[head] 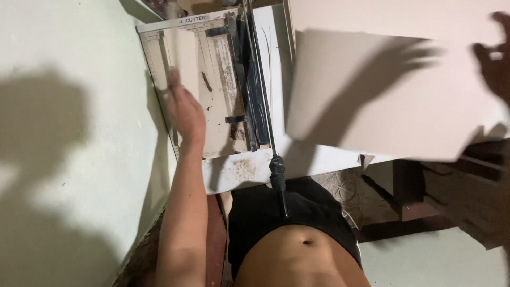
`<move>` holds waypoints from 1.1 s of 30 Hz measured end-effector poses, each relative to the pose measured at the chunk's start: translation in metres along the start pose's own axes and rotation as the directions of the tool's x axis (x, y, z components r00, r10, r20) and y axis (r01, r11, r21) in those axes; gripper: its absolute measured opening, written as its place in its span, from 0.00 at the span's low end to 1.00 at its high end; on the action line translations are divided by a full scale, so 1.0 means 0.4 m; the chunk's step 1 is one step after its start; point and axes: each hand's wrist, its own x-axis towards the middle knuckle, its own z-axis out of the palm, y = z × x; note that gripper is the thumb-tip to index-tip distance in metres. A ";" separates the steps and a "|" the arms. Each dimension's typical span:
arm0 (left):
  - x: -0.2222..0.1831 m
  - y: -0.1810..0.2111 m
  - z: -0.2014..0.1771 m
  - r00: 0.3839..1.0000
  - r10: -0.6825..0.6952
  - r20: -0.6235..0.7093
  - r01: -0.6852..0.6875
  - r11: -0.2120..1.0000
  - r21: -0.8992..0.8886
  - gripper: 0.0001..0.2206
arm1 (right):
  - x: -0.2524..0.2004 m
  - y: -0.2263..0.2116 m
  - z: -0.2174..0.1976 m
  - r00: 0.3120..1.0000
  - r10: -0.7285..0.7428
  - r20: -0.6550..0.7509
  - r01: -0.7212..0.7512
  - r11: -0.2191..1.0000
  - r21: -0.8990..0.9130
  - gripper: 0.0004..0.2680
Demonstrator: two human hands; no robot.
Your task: Cutting cardboard sheets using a manual paper cutter on a workbench.
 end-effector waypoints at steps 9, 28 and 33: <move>-0.030 -0.137 0.052 0.967 -0.190 0.170 0.076 0.850 0.522 0.49 | -0.373 -0.282 0.529 0.850 0.456 0.263 -0.482 0.876 0.038 0.11; -0.086 -0.320 0.083 0.876 -0.417 0.242 0.196 0.767 0.612 0.40 | -0.445 -0.428 0.886 0.521 0.807 0.279 -0.457 -0.012 0.889 0.12; -0.106 -0.187 0.037 0.904 -0.342 0.259 0.137 0.803 0.581 0.43 | -0.388 -0.446 0.901 0.608 0.768 0.202 -0.428 0.103 0.898 0.11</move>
